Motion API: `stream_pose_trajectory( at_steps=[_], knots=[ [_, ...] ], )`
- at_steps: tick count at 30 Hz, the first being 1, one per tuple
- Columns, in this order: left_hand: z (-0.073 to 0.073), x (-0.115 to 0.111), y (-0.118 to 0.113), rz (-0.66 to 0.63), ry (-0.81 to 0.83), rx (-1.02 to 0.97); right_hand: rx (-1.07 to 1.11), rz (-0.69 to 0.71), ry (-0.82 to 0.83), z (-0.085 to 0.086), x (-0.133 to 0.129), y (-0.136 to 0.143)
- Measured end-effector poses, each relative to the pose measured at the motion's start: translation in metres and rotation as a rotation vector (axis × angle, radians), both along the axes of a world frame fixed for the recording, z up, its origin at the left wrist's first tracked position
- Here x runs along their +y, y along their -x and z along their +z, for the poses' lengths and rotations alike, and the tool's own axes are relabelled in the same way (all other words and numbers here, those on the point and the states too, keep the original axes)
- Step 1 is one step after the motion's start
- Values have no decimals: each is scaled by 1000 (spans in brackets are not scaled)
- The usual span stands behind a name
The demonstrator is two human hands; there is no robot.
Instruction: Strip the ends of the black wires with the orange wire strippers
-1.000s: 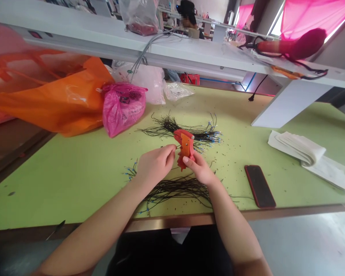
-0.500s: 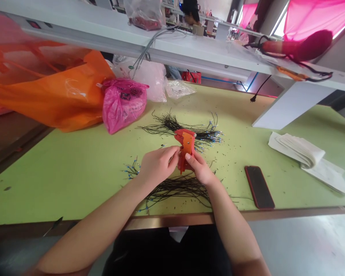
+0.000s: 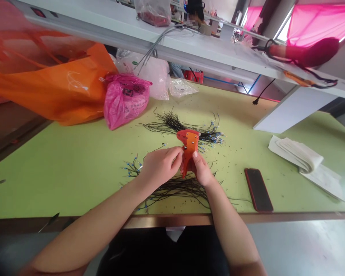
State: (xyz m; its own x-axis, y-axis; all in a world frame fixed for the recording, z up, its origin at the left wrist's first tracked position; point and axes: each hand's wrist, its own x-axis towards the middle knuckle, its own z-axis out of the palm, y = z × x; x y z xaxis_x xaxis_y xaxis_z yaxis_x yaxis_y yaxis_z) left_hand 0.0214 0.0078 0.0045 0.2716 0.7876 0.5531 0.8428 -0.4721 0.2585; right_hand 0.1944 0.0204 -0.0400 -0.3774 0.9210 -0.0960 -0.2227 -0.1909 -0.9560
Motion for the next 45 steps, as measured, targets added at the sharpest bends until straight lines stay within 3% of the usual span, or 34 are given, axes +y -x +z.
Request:
stream_pose_trajectory(
  at_steps=[21,31,45],
  knots=[
    [4,-5,-2,-27,-62,-57,-31,-124,-110,-10,0,4],
    [2,-4,-2,-20,-57,-59,-91,-72,-107,-20,2,0],
    [2,-4,-2,-27,-12,-67,-66,-32,-136,-7,0,5]
  ],
)
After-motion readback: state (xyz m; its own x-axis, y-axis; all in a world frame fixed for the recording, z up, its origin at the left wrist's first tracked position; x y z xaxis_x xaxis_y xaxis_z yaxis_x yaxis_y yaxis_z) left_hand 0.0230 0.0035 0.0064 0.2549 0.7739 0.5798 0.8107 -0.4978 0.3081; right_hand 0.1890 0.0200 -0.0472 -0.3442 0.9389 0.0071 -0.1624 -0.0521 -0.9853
